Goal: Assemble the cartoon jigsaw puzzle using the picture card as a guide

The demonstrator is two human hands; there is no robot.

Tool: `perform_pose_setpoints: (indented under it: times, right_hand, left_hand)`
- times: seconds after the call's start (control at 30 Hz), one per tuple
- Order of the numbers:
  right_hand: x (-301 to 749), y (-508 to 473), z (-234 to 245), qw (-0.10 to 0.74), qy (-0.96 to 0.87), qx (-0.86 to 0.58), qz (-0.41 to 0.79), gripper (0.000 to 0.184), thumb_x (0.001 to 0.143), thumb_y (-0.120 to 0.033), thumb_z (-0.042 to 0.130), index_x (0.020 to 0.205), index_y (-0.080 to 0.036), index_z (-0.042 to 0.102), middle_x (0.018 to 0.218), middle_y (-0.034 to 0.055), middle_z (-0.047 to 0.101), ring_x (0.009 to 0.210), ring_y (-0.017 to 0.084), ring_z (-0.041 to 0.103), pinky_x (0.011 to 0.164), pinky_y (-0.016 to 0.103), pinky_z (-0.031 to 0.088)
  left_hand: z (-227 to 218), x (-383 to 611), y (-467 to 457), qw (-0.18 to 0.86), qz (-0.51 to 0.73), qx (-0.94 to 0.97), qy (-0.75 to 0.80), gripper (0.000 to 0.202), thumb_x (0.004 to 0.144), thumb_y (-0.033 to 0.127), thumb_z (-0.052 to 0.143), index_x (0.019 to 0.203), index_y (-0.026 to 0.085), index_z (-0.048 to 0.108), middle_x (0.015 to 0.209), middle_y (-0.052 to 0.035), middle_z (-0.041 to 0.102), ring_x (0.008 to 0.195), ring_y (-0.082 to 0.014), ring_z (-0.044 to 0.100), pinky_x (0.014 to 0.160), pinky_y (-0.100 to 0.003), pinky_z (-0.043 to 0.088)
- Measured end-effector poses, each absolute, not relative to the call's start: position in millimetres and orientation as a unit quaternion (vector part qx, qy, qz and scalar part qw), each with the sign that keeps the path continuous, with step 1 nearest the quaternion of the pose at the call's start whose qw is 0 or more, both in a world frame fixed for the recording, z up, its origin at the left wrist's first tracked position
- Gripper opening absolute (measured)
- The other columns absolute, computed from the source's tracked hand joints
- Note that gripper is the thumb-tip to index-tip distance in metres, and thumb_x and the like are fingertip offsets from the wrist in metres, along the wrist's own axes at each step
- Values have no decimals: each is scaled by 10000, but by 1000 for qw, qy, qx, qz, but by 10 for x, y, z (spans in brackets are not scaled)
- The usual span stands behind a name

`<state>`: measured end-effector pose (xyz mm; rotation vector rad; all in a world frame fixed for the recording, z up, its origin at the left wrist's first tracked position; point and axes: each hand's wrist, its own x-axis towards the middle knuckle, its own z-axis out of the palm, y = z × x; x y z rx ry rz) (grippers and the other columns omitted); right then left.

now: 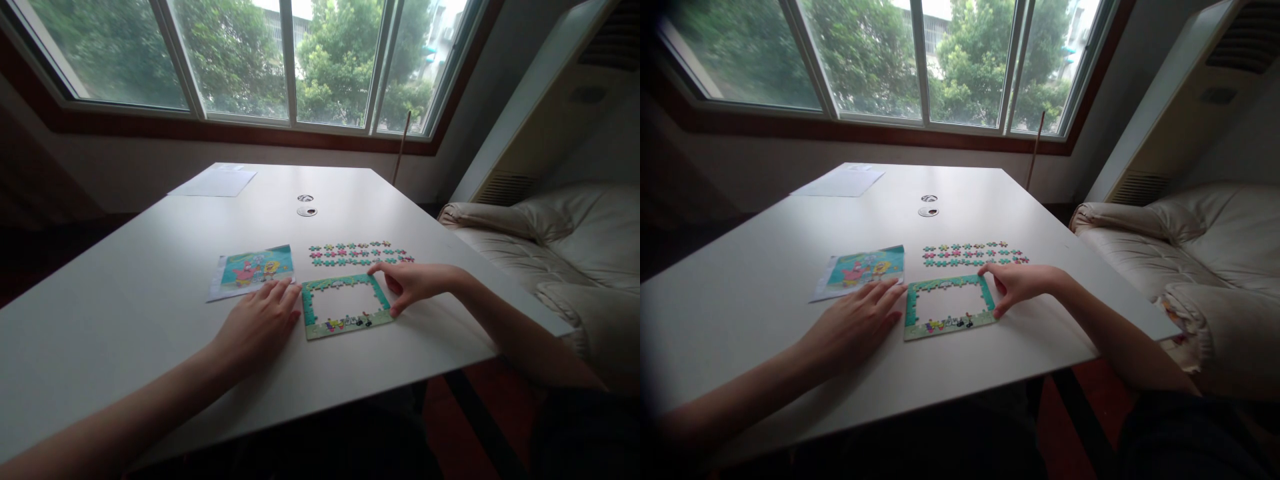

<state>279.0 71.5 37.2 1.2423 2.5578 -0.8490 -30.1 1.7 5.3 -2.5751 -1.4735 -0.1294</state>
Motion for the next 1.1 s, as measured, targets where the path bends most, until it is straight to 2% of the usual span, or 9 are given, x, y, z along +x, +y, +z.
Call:
perform_pose_setpoints:
  times: [0.3,0.4,0.53,0.67,0.8,1.1]
  right_hand:
    - [2785,703,395,90,860,416,-281,888,560,-558,715,1284,-192,352,711,-20,507,649,133,488,627,233,344]
    - [2810,720,412,93,859,408,-297,854,611,-548,686,1297,-176,338,715,-16,510,642,127,484,609,230,348]
    - [2953,835,475,74,854,437,-273,638,744,-517,564,1253,-160,420,725,7,531,627,123,470,581,231,344]
    - [3200,1030,522,55,838,510,-187,474,788,-502,492,1107,-158,561,746,44,581,646,142,496,609,249,356]
    - [3406,1173,525,51,814,558,-152,451,776,-506,489,1023,-156,628,757,67,625,682,168,544,627,258,371]
    - [3563,1267,482,86,797,577,-158,459,750,-504,496,1030,-170,639,915,77,664,822,198,590,678,246,401]
  left_hand:
    - [35,-262,-27,52,-80,-891,-444,323,873,228,416,1161,150,541,1204,-137,557,1117,-275,498,892,-436,450]
    - [38,-268,-22,52,-75,-892,-443,324,878,237,419,1167,150,536,1201,-131,558,1117,-274,496,892,-435,449]
    - [37,-280,-15,55,-72,-895,-437,323,883,238,413,1171,150,530,1198,-123,559,1113,-269,494,899,-428,446]
    - [32,-293,-14,56,-81,-899,-426,293,881,234,411,1131,176,552,1171,-105,575,1074,-259,517,874,-420,459]
    - [35,-297,-13,57,-95,-903,-415,275,880,226,418,1103,176,571,1146,-101,590,1046,-257,534,862,-427,465]
    - [21,-301,5,54,-117,-910,-394,264,882,225,403,1062,174,589,1066,-98,620,979,-255,560,813,-422,485]
